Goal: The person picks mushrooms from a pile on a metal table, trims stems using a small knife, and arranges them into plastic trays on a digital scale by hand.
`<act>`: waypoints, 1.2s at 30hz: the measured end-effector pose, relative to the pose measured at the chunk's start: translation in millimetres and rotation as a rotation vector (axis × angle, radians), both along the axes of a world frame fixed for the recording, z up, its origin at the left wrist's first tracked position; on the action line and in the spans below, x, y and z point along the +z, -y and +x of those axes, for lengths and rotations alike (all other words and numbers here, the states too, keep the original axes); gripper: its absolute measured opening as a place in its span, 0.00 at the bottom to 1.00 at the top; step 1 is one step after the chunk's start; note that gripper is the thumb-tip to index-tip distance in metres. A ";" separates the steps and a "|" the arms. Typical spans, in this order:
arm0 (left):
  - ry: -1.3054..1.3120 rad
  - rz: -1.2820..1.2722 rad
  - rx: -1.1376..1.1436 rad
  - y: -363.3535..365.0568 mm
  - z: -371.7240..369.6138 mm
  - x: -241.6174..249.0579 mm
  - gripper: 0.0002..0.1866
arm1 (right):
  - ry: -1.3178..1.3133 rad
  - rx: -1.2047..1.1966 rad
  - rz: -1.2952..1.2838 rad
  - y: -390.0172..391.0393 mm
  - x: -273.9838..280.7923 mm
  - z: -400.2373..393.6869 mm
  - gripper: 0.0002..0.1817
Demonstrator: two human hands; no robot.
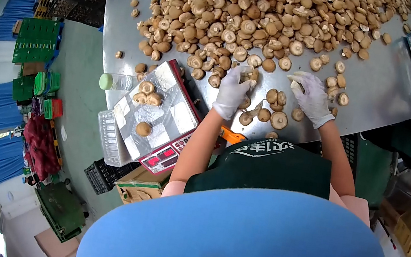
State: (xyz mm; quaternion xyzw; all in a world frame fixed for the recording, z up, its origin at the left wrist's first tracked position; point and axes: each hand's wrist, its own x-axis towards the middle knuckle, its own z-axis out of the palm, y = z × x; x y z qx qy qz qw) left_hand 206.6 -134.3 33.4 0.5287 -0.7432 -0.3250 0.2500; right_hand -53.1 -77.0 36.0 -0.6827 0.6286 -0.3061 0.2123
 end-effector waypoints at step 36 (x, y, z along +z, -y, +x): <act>0.310 -0.232 -0.273 34.0 -40.3 4.4 0.18 | 0.478 0.075 0.351 -3.1 12.2 2.1 0.13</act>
